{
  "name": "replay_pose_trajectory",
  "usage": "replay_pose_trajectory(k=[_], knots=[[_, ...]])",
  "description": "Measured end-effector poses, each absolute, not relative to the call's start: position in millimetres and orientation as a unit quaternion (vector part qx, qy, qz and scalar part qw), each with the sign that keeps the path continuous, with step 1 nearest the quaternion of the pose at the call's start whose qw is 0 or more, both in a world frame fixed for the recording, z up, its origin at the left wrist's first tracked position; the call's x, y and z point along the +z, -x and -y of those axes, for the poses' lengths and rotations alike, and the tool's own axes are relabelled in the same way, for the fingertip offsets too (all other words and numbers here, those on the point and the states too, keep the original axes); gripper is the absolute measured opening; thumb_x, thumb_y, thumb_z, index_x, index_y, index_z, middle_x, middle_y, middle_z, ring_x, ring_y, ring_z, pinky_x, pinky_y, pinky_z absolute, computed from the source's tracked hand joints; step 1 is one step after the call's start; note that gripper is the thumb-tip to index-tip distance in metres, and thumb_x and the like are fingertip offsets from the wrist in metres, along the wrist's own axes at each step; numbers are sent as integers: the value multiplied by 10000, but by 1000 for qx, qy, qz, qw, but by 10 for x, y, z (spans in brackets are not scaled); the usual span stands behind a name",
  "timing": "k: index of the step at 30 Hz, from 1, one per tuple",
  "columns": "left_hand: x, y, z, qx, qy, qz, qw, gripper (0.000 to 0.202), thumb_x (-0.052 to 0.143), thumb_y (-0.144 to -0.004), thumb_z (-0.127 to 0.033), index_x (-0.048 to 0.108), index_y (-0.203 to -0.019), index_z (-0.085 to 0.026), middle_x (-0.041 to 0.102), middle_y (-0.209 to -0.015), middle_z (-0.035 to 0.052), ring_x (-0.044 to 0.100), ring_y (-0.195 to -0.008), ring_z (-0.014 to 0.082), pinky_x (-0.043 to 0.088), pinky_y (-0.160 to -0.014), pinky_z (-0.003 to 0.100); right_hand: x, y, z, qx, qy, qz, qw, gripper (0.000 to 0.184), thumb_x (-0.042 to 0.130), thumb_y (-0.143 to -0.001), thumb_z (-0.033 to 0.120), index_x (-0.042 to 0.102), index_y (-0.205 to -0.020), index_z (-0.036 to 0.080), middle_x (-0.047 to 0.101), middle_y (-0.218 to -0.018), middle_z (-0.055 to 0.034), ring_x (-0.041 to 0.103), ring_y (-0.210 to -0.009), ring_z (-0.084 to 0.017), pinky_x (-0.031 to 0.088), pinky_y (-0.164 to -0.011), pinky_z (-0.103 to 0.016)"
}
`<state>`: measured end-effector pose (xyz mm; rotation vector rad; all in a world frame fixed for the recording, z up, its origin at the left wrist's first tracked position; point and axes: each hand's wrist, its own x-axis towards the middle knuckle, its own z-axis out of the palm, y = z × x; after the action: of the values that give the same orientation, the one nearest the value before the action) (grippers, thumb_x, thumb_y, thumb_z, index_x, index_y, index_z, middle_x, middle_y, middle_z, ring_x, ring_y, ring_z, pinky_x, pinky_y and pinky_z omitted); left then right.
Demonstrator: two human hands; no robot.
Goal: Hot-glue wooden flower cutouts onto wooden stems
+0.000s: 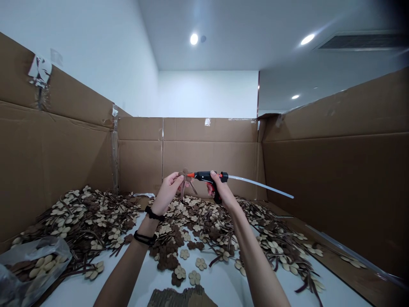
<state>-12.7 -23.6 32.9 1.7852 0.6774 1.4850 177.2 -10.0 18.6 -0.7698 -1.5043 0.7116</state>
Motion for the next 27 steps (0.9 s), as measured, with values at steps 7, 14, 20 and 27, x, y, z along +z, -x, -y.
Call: replay_pose_trajectory(k=[7, 14, 20, 27], knots=[[289, 127, 167, 576, -691, -271, 341, 319, 505, -846, -399, 598, -988, -130, 708, -926, 98, 621, -742, 164, 417, -580, 230, 234, -1776, 123, 266, 373, 654, 602, 580, 434, -761, 729, 448, -510, 206, 457, -461, 6, 402, -449, -118, 309, -493, -267], [214, 140, 26, 571, -703, -323, 274, 286, 446, -855, -375, 572, -938, -132, 681, -788, 70, 491, -526, 115, 364, -445, 208, 317, -1811, 229, 105, 463, 625, 620, 485, 591, -691, 662, 566, -654, 179, 580, -608, -33, 506, -572, -164, 351, -548, -275], [132, 48, -2, 516, -738, -301, 315, 276, 452, -843, -403, 538, -879, -143, 664, -736, 51, 479, -496, 108, 376, -424, 206, 229, -1756, 117, 273, 347, 678, 588, 338, 697, -644, 482, 552, -756, 197, 594, -718, -23, 545, -661, -167, 401, -607, -277], [40, -27, -47, 491, -757, -294, 315, 207, 451, -859, -338, 517, -807, -149, 674, -752, 56, 506, -502, 98, 395, -463, 204, 152, -1779, 30, 281, 358, 657, 602, 309, 723, -581, 400, 555, -751, 204, 546, -707, 13, 515, -675, -146, 398, -647, -275]])
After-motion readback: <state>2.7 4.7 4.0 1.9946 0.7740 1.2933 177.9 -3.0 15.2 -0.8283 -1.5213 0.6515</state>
